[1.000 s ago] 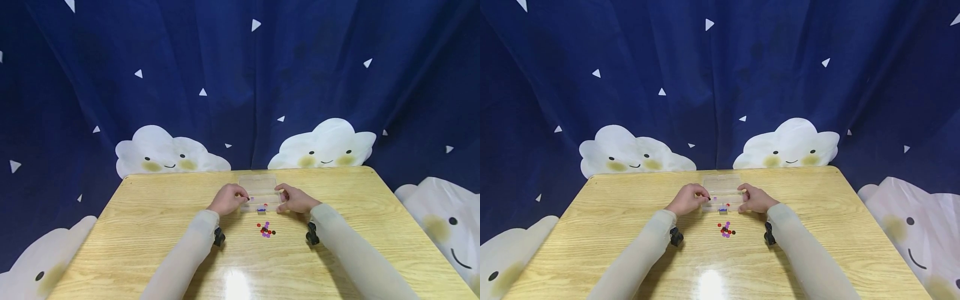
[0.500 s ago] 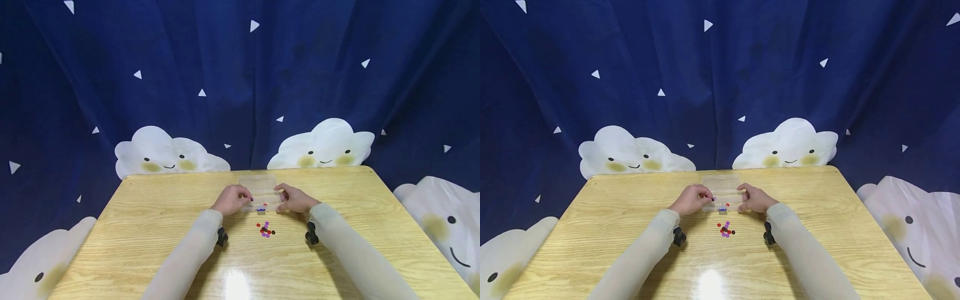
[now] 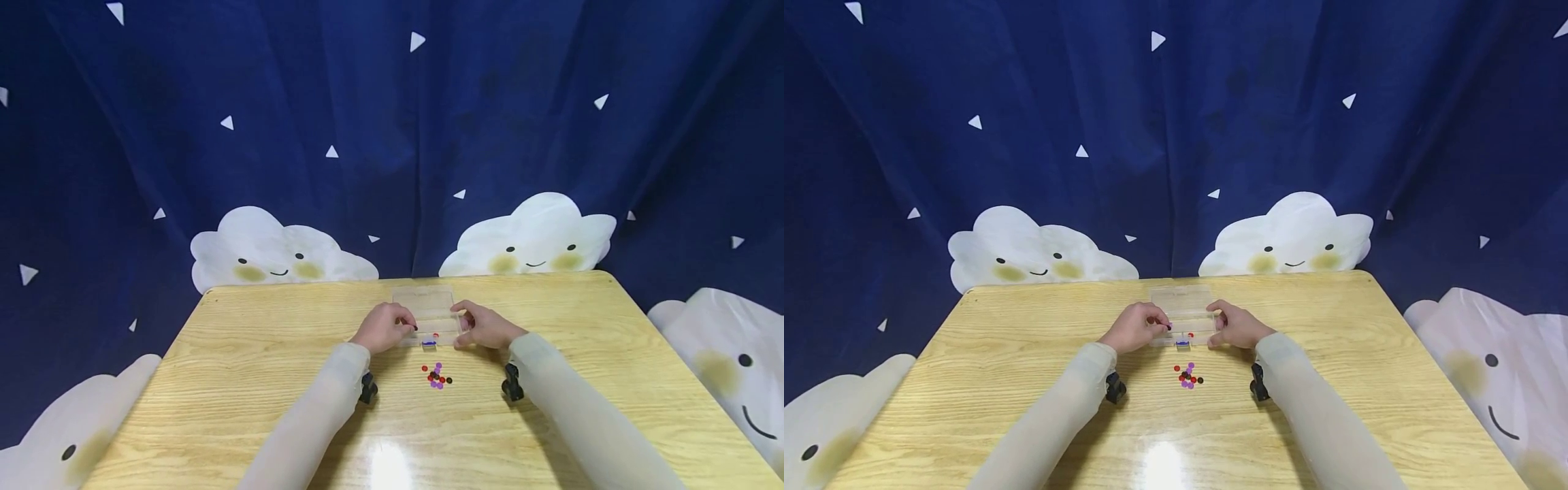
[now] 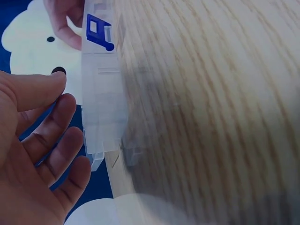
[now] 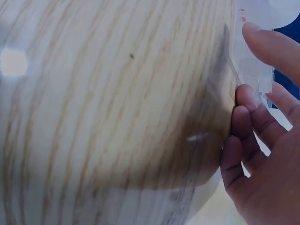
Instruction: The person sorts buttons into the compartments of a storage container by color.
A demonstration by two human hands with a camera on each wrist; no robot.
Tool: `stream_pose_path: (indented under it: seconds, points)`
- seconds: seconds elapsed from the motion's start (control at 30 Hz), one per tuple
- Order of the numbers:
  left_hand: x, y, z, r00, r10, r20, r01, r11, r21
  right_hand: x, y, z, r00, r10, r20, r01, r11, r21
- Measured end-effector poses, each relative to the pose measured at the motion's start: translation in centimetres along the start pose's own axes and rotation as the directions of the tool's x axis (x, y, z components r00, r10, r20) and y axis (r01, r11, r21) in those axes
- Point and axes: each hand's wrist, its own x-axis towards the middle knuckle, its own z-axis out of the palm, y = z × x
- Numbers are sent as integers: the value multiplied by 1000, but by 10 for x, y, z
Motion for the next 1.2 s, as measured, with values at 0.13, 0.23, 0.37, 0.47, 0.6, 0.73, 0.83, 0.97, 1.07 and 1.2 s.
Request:
stream_pose_path:
  seconds: [0.13, 0.23, 0.37, 0.47, 0.6, 0.73, 0.83, 0.97, 1.07, 1.2]
  points:
    - [1, -1, 0, 1000, 1, -1, -1, 1000, 12, 2, 0, 1, 1000, 6, -6, -6, 1000, -11]
    - [1, -2, 0, 1000, -1, -5, 1, 1000, 15, 3, -1, 1, 1000, 10, -11, -10, 1000, -20]
    - [1, -5, 0, 1000, -4, -15, 5, 1000, 14, 4, -4, 2, 1000, 4, -12, -4, 1000, -21]
    - [1, -6, 0, 1000, -6, -16, 7, 1000, 12, 4, -6, 2, 1000, -15, -5, 15, 1000, -19]
    - [1, -5, 0, 1000, -17, -13, 17, 1000, 20, 3, -6, 2, 999, -39, 0, 39, 999, -19]
    - [2, -3, 1, 1000, 11, -28, -10, 998, 56, 2, -4, 1, 999, -38, -1, 38, 999, -17]
    - [3, -1, 2, 998, 52, -43, -47, 994, 94, 3, -1, 1, 1000, -30, -1, 30, 999, -16]
    - [4, -1, 5, 996, 73, -51, -66, 988, 138, 4, 3, 2, 1000, -21, -4, 21, 1000, -14]
    - [5, -1, 6, 996, 67, -50, -58, 986, 159, 4, 4, 2, 1000, -18, -9, 18, 1000, -10]
    - [5, -2, 7, 998, 50, -46, -41, 985, 167, 2, 2, 1, 1000, -24, -2, 24, 1000, -3]
